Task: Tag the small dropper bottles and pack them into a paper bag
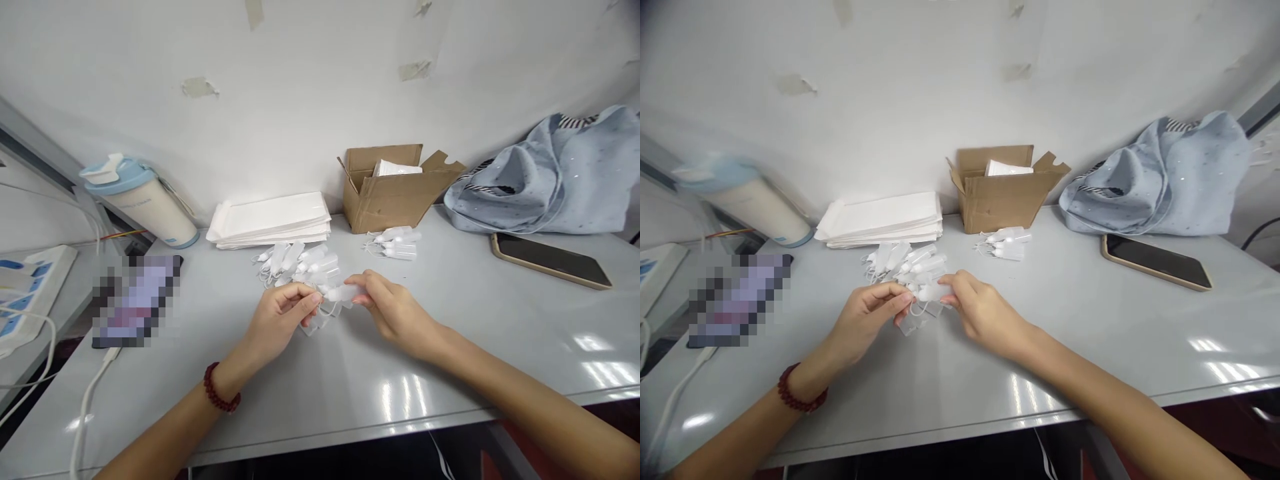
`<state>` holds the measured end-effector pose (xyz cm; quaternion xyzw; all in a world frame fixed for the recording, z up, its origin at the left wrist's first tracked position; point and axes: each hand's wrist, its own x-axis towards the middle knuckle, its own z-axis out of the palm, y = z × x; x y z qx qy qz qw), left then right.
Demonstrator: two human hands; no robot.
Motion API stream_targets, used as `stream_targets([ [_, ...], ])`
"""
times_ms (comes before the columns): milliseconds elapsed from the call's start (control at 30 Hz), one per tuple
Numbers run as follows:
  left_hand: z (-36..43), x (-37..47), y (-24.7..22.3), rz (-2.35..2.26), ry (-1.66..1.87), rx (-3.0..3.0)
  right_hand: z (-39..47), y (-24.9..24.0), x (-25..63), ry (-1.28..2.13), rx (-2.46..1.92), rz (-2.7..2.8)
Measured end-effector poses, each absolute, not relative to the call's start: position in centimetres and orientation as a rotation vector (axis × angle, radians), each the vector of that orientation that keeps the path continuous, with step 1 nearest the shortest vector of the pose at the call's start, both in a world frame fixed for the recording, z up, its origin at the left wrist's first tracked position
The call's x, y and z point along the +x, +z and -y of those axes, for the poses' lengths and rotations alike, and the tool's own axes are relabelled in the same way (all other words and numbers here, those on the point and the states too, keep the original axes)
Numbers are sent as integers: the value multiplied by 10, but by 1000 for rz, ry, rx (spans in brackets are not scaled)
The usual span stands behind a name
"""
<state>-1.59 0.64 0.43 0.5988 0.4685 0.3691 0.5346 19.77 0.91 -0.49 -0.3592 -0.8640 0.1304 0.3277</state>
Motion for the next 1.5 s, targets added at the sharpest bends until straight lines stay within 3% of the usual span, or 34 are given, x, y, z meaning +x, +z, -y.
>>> stream_targets([
  [1233,-15,-25,3,-1132,761,1474,-11,-3,197,342,-993,2420],
  [1500,-19,-29,4,-1306,1060,1396,-37,-9,223,79,-1247,2357],
])
